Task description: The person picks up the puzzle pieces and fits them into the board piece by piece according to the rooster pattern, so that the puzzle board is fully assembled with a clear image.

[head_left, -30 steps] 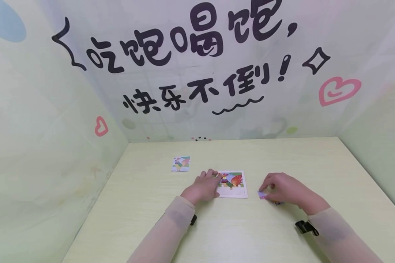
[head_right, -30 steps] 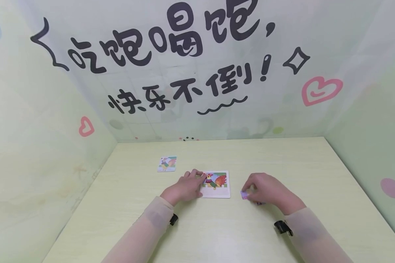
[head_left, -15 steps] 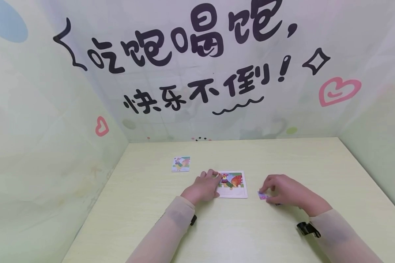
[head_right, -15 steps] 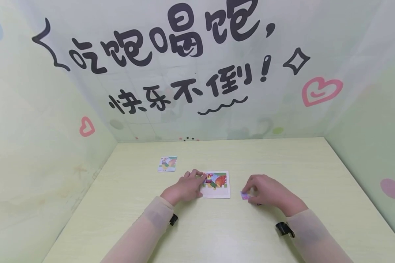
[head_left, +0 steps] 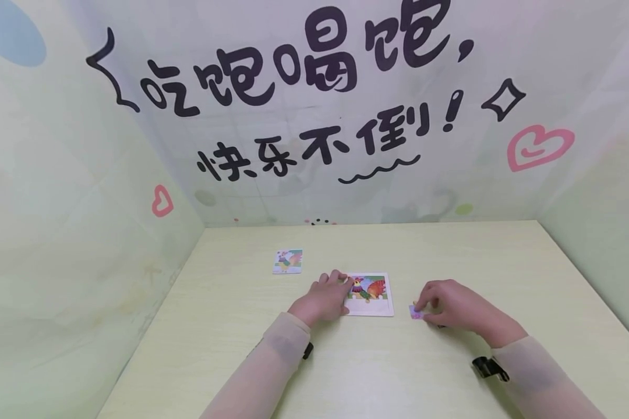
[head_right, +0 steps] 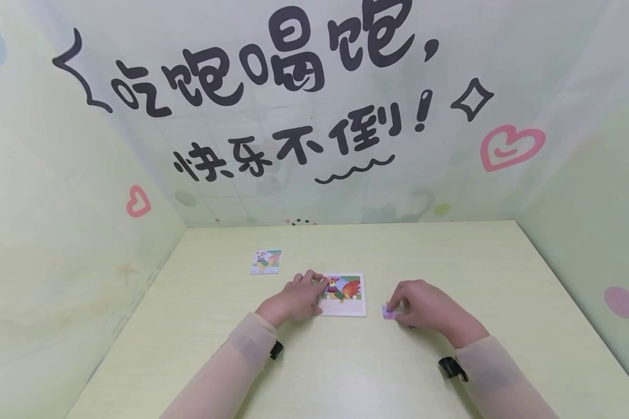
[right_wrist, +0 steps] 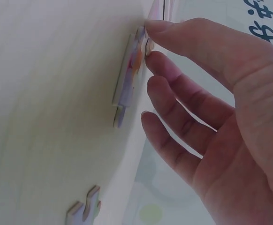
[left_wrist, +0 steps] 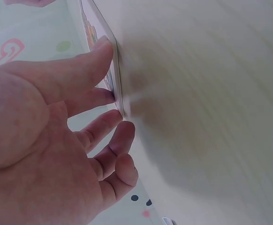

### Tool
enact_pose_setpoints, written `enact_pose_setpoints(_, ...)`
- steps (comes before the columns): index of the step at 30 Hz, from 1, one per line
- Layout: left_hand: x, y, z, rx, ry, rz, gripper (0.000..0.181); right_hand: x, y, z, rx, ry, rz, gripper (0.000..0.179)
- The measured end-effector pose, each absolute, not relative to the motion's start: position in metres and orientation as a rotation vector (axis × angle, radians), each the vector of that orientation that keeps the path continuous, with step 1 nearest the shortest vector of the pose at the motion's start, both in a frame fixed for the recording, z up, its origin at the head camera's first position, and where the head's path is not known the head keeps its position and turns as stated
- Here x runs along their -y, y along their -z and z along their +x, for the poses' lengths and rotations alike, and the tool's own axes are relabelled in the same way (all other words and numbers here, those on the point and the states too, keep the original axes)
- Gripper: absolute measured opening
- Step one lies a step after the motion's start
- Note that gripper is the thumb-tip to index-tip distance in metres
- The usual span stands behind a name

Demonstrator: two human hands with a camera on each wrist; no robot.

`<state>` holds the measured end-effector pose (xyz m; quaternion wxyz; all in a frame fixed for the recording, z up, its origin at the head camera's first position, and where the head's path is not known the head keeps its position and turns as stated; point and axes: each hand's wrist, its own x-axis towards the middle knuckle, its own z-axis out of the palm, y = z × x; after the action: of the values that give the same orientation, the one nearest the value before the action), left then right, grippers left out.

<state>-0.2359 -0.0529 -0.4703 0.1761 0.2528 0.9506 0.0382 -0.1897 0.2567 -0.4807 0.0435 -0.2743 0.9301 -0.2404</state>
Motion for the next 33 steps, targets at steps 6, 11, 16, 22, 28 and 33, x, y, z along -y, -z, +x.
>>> enact_pose_setpoints(6, 0.054, 0.471, -0.235, -2.7, -0.096, 0.723, 0.073, -0.256, 0.483, -0.19, -2.863, 0.754, -0.883, 0.017)
enact_pose_setpoints(11, 0.054, 0.471, -0.235, -2.702, -0.094, 0.724, 0.074, -0.255, 0.484, -0.191, -2.872, 0.764, -0.896, 0.017)
enact_pose_setpoints(16, 0.055, 0.472, -0.235, -2.7, -0.113, 0.72, 0.074, -0.252, 0.483, -0.192, -2.878, 0.772, -0.883, 0.016)
enact_pose_setpoints(22, 0.055, 0.473, -0.236, -2.703, -0.12, 0.717, 0.074, -0.246, 0.48, -0.194, -2.89, 0.782, -0.883, 0.014)
enact_pose_setpoints(28, 0.056, 0.473, -0.237, -2.704, -0.121, 0.726, 0.073, -0.237, 0.48, -0.197, -2.902, 0.781, -0.903, 0.014)
enact_pose_setpoints(33, 0.056, 0.473, -0.237, -2.706, -0.12, 0.734, 0.073, -0.23, 0.48, -0.2, -2.902, 0.77, -0.943, 0.015)
